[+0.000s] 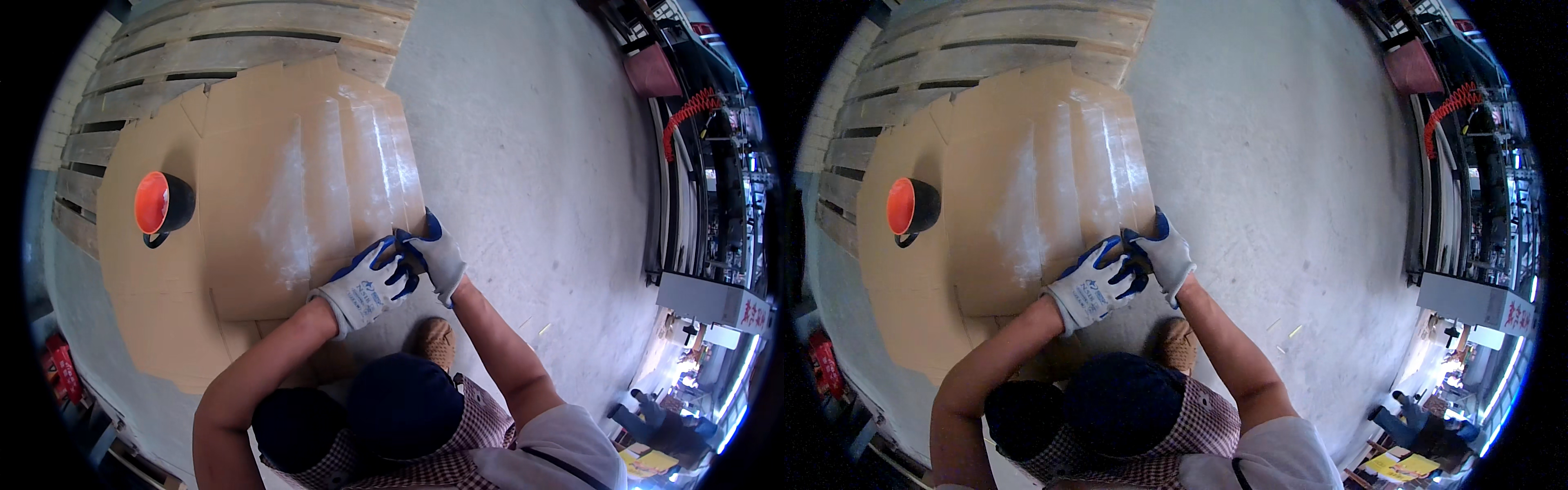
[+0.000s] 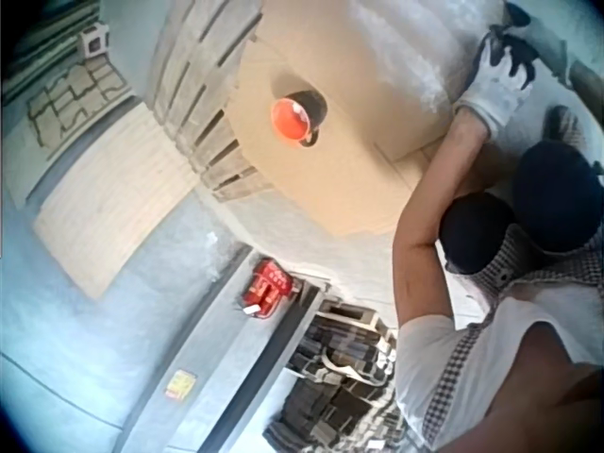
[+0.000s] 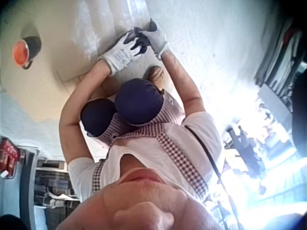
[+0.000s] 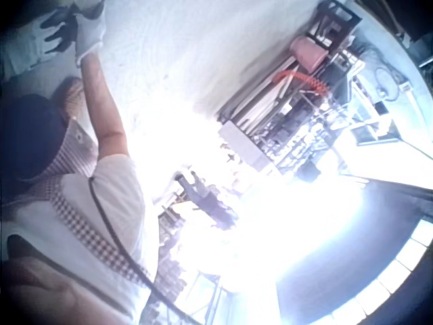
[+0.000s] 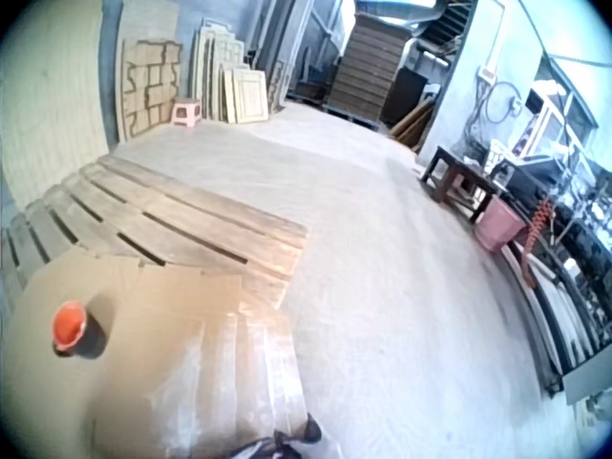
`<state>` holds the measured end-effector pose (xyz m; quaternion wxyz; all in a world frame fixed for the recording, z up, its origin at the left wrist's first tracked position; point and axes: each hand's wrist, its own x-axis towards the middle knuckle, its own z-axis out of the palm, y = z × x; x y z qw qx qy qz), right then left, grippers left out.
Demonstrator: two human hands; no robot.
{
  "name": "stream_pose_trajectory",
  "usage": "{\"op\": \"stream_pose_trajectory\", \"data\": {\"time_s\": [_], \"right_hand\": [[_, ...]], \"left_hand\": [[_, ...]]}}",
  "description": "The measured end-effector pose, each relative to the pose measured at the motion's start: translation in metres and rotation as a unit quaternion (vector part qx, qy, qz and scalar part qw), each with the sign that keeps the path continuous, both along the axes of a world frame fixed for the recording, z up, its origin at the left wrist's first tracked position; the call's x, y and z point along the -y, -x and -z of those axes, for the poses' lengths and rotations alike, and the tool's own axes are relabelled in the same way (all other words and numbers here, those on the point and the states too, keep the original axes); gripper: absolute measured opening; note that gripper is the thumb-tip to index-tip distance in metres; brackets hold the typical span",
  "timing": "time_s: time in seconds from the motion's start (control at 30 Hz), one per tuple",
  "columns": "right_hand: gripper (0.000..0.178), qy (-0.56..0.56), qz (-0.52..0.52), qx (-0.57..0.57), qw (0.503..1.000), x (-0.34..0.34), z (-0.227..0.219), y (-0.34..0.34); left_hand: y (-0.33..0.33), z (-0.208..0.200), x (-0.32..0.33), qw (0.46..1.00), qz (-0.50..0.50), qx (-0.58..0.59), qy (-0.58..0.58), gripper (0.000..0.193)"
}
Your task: The person folds printed cardboard sheets into box shapes, aligns edges, and stacks them. Later, the person kneels and applies glue to a cardboard piece using a small cup and gloved hands.
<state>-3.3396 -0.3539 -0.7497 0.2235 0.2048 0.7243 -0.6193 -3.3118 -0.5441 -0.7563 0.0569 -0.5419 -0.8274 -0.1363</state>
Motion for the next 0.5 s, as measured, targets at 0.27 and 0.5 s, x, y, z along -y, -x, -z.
{"op": "stream_pose_trajectory", "data": {"time_s": [0.27, 0.5], "right_hand": [[0.069, -0.254, -0.100, -0.118, 0.955, 0.028, -0.009, 0.012], [0.071, -0.360, -0.384, -0.345, 0.777, 0.062, -0.020, 0.057]], "left_hand": [[0.006, 0.017, 0.033, 0.997, -0.050, 0.041, -0.042, 0.021], [0.017, 0.008, 0.035, 0.987, -0.070, 0.135, -0.041, 0.028]]}}
